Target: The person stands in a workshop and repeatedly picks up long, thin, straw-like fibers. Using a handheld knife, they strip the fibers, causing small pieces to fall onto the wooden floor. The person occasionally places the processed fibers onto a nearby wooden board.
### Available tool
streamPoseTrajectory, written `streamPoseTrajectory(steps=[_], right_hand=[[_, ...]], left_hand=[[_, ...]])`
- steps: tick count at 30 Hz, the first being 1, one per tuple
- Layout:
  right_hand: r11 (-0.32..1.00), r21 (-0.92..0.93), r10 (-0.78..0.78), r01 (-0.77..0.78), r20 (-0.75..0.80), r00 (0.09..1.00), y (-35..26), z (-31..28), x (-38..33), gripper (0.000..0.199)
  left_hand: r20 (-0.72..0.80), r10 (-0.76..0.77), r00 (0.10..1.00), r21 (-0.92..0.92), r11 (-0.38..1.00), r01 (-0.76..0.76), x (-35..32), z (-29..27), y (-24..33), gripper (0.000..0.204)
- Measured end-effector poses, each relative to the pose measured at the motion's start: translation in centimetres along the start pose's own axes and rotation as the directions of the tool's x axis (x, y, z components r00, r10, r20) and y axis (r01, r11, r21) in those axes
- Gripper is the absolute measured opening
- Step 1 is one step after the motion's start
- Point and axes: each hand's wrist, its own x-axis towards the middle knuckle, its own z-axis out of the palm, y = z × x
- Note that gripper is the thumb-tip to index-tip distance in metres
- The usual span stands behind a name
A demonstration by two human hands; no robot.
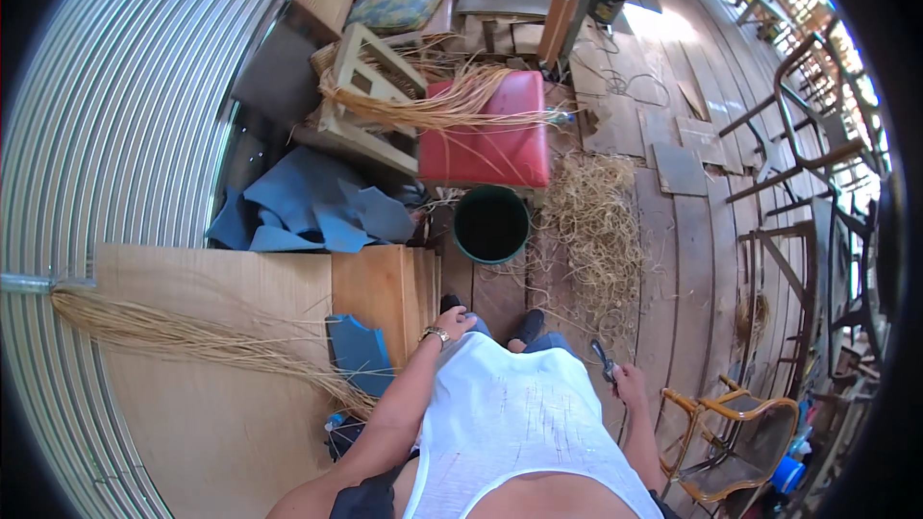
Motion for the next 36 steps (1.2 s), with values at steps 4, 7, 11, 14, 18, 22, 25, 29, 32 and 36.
streamPoseTrajectory(steps=[4,7,11,14,18,22,25,29,32,36], right_hand=[[0.990,0.117,0.091,-0.083,-0.067,0.994,7.3,-1.5,-2.1,0.024],[0.969,0.107,0.236,-0.225,-0.105,0.966,13.0,-2.3,-4.9,0.026],[0.892,0.198,0.431,-0.407,-0.097,0.897,16.2,-2.2,-10.0,0.025],[0.790,0.320,0.576,-0.523,-0.093,0.812,17.4,0.3,-13.7,0.023],[0.695,0.342,0.701,-0.632,-0.125,0.703,11.4,3.0,-16.1,0.021],[0.619,0.359,0.763,-0.698,-0.066,0.643,1.9,5.9,-18.0,0.020],[0.575,0.354,0.794,-0.738,-0.022,0.608,-1.9,8.0,-17.9,0.020],[0.547,0.336,0.811,-0.766,0.015,0.586,-4.7,10.3,-18.0,0.021],[0.538,0.340,0.816,-0.771,0.021,0.578,-6.5,10.8,-17.4,0.022],[0.531,0.330,0.822,-0.780,0.023,0.569,-8.3,10.8,-17.1,0.023]], left_hand=[[-0.079,0.022,0.997,0.030,0.999,-0.020,2.3,-0.4,3.0,0.058],[-0.065,0.063,0.996,0.070,0.996,-0.058,5.9,-2.4,3.9,0.055],[-0.113,0.174,0.978,0.130,0.979,-0.160,9.9,-7.2,9.8,0.050],[-0.153,0.308,0.939,0.257,0.930,-0.263,14.6,-10.8,17.0,0.042],[-0.179,0.451,0.874,0.313,0.869,-0.384,23.3,-14.9,26.1,0.038],[-0.151,0.447,0.882,0.418,0.837,-0.353,29.9,-16.9,34.6,0.037],[-0.128,0.436,0.891,0.523,0.793,-0.313,37.1,-17.0,36.7,0.040],[-0.078,0.259,0.963,0.672,0.727,-0.141,42.6,-16.0,39.0,0.046],[-0.061,0.145,0.988,0.677,0.733,-0.066,45.6,-15.0,39.8,0.046],[-0.114,0.096,0.989,0.664,0.748,0.004,46.5,-13.9,41.1,0.043]])
